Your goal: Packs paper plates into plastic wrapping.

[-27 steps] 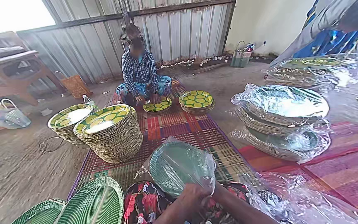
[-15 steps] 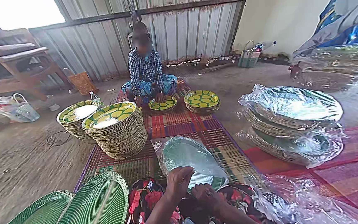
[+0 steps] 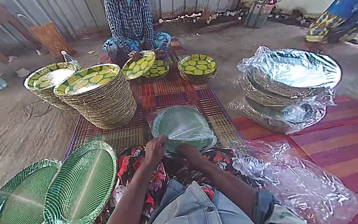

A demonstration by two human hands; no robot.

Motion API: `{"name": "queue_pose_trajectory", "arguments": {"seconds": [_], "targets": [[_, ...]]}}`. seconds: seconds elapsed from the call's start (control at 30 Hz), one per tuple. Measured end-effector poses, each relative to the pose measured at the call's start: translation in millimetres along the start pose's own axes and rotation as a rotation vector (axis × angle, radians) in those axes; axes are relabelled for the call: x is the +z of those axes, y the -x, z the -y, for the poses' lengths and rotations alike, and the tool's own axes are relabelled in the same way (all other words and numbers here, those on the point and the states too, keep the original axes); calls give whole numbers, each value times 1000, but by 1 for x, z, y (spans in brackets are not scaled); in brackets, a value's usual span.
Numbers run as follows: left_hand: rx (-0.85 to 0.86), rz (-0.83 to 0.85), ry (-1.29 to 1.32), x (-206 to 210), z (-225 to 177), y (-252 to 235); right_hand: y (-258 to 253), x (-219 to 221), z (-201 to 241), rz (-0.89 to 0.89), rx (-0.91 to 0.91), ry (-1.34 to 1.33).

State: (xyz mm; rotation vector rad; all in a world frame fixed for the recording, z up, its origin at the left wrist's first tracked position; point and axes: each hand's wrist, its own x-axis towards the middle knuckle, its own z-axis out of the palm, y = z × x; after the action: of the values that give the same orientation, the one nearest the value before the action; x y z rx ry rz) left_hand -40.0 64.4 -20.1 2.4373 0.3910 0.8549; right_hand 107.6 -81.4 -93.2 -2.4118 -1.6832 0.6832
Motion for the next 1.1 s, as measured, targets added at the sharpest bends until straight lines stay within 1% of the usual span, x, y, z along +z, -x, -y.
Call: {"name": "queue_pose_trajectory", "arguments": {"seconds": [0.07, 0.17, 0.27, 0.33, 0.4, 0.43, 0.5, 0.6, 0.67, 0.73, 0.8, 0.87, 0.97, 1.1], "targets": [[36, 17, -59, -2, -2, 0, -1, -4, 0, 26, 41, 4], [13, 95, -105, -10, -5, 2, -3, -1, -3, 5, 107, 10], [-73, 263, -122, -25, -9, 9, -5, 2, 0, -57, 208, 19], [-197, 344, -156, -41, -14, 16, -6, -1, -5, -51, 190, -45], [-347, 326, -225, -63, -10, 30, -7, -5, -16, 24, 114, -118], [-413, 295, -262, -76, -2, 42, -8, -5, -20, 52, 92, -143], [-539, 257, -336, -105, 19, 77, -8, -2, -23, 54, 60, -182], [-758, 295, -446, -141, 42, 140, -1, -6, -20, 18, -1, -195], [-918, 360, -490, -155, 39, 174, 4, -8, -18, 7, -13, -207], [-1013, 452, -570, -157, 32, 199, 8, -7, -19, -9, -22, -214], [-1044, 471, -605, -154, 28, 216, 11, -9, -19, -5, -8, -215], [-1048, 425, -603, -154, 31, 223, 13, -13, -16, 23, 22, -214], [-1054, 432, -643, -160, 36, 222, 16, -16, -15, 38, 69, -207], [-1080, 486, -649, -170, 40, 217, 19, -17, -13, 38, 101, -213]]}}
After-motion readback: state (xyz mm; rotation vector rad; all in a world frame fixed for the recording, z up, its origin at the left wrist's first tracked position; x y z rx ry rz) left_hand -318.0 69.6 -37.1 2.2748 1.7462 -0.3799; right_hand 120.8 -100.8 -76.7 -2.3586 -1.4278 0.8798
